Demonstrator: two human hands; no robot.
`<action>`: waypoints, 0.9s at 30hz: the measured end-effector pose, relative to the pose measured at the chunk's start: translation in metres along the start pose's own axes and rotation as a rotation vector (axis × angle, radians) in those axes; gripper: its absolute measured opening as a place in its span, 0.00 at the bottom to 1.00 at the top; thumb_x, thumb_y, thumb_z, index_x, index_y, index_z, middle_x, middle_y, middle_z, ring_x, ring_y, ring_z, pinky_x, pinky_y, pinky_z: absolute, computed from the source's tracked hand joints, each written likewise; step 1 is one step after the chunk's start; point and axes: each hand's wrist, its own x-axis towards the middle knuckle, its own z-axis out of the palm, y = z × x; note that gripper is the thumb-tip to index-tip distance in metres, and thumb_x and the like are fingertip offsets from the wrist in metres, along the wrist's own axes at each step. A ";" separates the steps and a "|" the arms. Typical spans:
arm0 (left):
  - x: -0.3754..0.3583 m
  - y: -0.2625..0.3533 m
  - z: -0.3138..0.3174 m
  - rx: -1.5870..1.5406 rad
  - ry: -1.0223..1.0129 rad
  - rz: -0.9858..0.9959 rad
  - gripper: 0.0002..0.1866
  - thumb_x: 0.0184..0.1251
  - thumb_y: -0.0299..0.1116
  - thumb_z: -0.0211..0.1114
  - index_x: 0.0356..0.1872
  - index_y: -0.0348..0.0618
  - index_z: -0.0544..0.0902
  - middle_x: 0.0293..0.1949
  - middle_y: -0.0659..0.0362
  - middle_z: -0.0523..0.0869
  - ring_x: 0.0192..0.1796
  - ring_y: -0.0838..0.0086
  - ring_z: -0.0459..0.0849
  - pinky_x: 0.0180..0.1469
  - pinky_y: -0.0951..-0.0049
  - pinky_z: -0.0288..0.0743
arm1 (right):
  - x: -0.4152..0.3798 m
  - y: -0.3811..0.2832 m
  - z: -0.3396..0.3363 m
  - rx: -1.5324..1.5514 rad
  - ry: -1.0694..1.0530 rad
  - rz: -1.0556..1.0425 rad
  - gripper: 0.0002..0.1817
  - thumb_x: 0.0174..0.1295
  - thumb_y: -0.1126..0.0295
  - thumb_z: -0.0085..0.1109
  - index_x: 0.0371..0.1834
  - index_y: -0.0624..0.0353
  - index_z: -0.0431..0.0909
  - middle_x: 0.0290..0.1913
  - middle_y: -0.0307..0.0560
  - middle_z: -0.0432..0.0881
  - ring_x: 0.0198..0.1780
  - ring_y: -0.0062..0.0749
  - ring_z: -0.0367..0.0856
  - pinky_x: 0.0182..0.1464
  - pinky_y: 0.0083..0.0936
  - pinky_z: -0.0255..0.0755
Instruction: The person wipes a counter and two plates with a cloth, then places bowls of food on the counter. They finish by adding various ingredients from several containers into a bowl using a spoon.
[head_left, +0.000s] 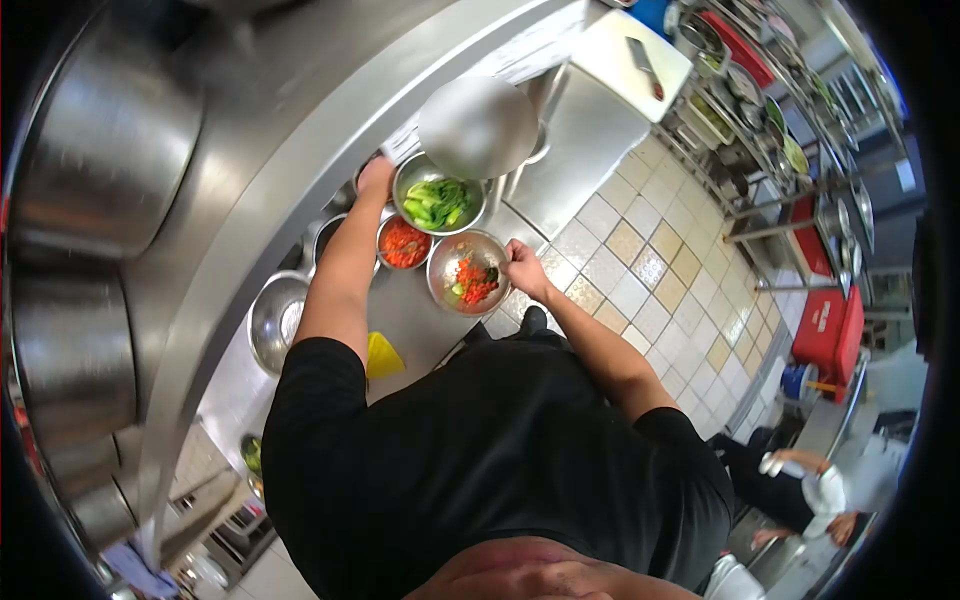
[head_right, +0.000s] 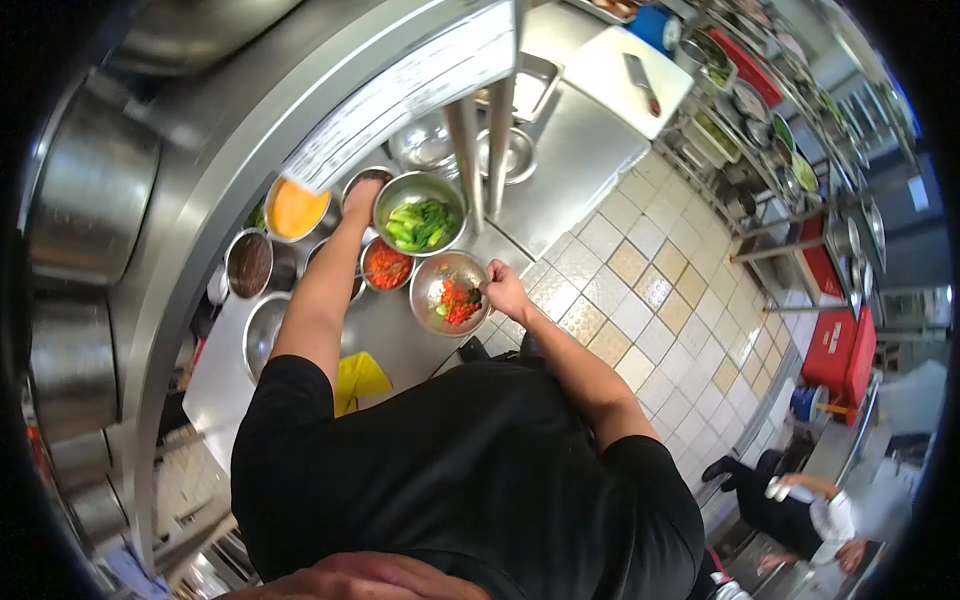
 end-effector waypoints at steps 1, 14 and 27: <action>0.018 -0.016 0.023 -0.078 0.012 0.007 0.17 0.63 0.38 0.52 0.45 0.39 0.83 0.47 0.42 0.82 0.52 0.53 0.81 0.55 0.56 0.74 | -0.005 -0.008 0.001 -0.015 0.018 0.066 0.12 0.48 0.80 0.55 0.23 0.55 0.60 0.20 0.33 0.63 0.22 0.19 0.62 0.21 0.23 0.58; 0.031 -0.018 -0.001 0.146 -0.240 0.097 0.21 0.62 0.39 0.52 0.43 0.29 0.81 0.49 0.40 0.81 0.54 0.47 0.78 0.55 0.55 0.72 | -0.012 -0.002 0.001 0.080 0.038 0.066 0.12 0.47 0.80 0.55 0.23 0.54 0.60 0.20 0.34 0.65 0.19 0.21 0.66 0.17 0.23 0.63; -0.230 0.150 -0.148 -0.954 0.302 0.084 0.09 0.58 0.24 0.66 0.39 0.34 0.84 0.35 0.59 0.85 0.36 0.78 0.82 0.43 0.80 0.76 | -0.010 0.020 -0.055 0.232 -0.154 0.077 0.10 0.47 0.80 0.55 0.24 0.54 0.62 0.19 0.36 0.68 0.17 0.22 0.69 0.15 0.22 0.67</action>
